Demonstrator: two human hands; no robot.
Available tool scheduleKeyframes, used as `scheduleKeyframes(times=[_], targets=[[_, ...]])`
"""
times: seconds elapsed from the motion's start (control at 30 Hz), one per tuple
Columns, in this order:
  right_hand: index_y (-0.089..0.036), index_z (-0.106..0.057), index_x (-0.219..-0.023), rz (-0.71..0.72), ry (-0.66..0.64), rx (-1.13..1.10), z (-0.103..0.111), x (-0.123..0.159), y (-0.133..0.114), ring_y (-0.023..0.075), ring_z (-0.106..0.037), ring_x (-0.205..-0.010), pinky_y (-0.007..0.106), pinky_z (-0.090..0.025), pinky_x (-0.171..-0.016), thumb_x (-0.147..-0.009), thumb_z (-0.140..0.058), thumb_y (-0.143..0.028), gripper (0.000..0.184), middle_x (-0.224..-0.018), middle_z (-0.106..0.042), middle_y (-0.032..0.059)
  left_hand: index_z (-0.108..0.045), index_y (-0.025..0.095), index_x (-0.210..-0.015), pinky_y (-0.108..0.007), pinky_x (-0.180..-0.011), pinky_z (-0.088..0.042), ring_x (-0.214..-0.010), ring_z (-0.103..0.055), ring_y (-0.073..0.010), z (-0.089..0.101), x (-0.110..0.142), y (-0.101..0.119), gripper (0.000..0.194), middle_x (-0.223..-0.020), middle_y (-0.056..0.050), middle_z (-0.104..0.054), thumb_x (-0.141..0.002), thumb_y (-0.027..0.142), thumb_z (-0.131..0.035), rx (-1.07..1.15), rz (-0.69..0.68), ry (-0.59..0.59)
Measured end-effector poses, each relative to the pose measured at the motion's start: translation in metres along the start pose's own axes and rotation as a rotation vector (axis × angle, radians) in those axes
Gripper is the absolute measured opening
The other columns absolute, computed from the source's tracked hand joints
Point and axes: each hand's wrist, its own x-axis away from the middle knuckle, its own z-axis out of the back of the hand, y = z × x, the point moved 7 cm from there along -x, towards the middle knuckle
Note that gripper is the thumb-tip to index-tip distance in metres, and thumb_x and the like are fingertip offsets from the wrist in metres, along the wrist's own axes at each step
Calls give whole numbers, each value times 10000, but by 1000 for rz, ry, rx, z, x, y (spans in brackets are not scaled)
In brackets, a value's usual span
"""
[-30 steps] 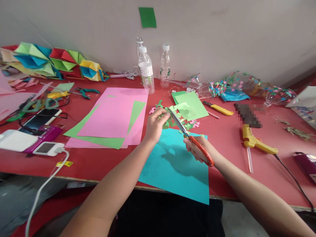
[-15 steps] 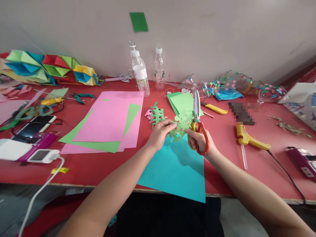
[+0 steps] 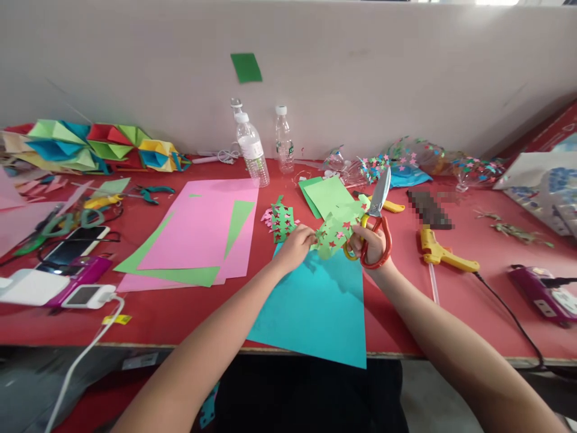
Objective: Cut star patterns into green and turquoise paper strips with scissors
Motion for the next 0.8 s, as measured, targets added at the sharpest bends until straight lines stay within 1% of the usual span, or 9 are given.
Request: scheduleKeyframes(times=[0.1,0.2,0.3,0.37,0.47,0.53,0.6,0.7,0.8], targets=[[-253,-401,-531,-2,-1,-18,1,0,-1,94,-340,-287,310,-425,-426,-695,-660,-418,348,-333,-373,-69,-650,196,-771,-361,-865,-454,-880,-562,-204,-9,2,2,141,-880,-50,-570,-860,202,-540,-30,-14,-24],[-248,-409,-549,-14,-14,-27,-1,2,0,92,-343,-288,306,-429,-426,-705,-649,-386,318,-342,-382,-71,-645,196,-719,-342,-820,-444,-848,-559,-201,-5,3,4,91,-842,-42,-574,-801,229,-622,-49,-7,21],[-240,-442,-601,-39,-59,-53,-5,5,1,88,-336,-283,296,-429,-423,-696,-646,-357,254,-345,-397,-83,-570,198,-597,-328,-780,-436,-779,-540,-189,5,4,8,259,-750,-28,-552,-798,345,-644,13,-4,87],[-236,-456,-624,-51,-102,-63,-9,7,3,86,-337,-285,289,-427,-425,-692,-654,-361,244,-341,-404,-89,-563,200,-584,-331,-764,-446,-749,-549,-190,9,5,9,396,-702,-30,-561,-842,500,-580,164,52,100],[-231,-471,-654,-54,-154,-50,-13,9,7,88,-355,-296,274,-412,-422,-722,-657,-370,242,-343,-416,-92,-658,193,-761,-332,-728,-476,-746,-605,-195,3,10,9,465,-750,-45,-650,-814,645,-564,502,239,-3],[-229,-484,-677,-62,-180,-37,-15,9,11,91,-357,-297,267,-402,-417,-747,-656,-364,229,-344,-420,-95,-687,192,-901,-296,-693,-477,-758,-627,-180,-4,13,18,399,-822,-35,-692,-705,533,-751,584,288,-125],[-228,-494,-675,-66,-205,-25,-16,10,15,94,-350,-293,269,-402,-417,-772,-650,-369,231,-340,-420,-92,-694,189,-960,-270,-664,-470,-743,-635,-165,-6,16,27,378,-835,-27,-708,-679,419,-799,587,300,-208],[-232,-461,-574,-47,-251,10,-18,10,16,103,-380,-317,271,-419,-436,-812,-627,-384,328,-336,-419,-64,-704,196,-935,-255,-618,-458,-671,-623,-145,13,15,29,287,-798,-9,-709,-702,348,-773,548,308,-152],[-234,-424,-512,-21,-245,41,-15,7,15,105,-405,-344,264,-431,-455,-836,-607,-379,399,-342,-415,-50,-696,196,-898,-268,-600,-464,-632,-618,-155,55,13,15,263,-746,-7,-702,-686,342,-749,475,345,33]])
